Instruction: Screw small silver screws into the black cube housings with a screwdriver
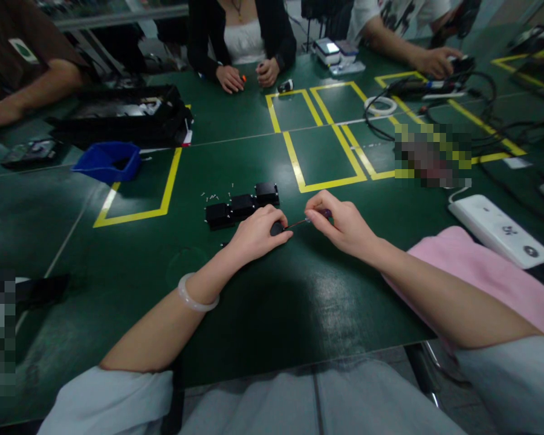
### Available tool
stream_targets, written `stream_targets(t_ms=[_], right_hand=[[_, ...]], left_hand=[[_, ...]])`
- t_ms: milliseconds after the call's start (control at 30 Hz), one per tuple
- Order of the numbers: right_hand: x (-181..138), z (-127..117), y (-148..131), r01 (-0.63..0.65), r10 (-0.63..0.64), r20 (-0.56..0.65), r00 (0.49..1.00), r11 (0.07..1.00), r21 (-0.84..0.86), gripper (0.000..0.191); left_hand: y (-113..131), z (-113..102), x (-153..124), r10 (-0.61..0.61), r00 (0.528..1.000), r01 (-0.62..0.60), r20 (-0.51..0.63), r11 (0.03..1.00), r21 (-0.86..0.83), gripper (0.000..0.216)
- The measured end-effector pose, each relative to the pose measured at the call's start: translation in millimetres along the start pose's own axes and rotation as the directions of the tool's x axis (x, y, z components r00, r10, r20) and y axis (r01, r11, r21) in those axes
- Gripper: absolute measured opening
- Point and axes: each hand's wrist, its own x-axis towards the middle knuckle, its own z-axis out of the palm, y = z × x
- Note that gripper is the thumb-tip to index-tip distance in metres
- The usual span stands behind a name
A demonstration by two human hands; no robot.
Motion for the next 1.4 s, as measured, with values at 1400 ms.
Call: stream_targets(t_ms=[1400], right_hand=[[-1.3, 0.0, 3.0, -0.019, 0.018, -0.014, 1.0, 0.999, -0.042, 0.015]], left_hand=[[-0.9, 0.5, 0.0, 0.019, 1.0, -0.018, 0.004, 0.999, -0.028, 0.034]])
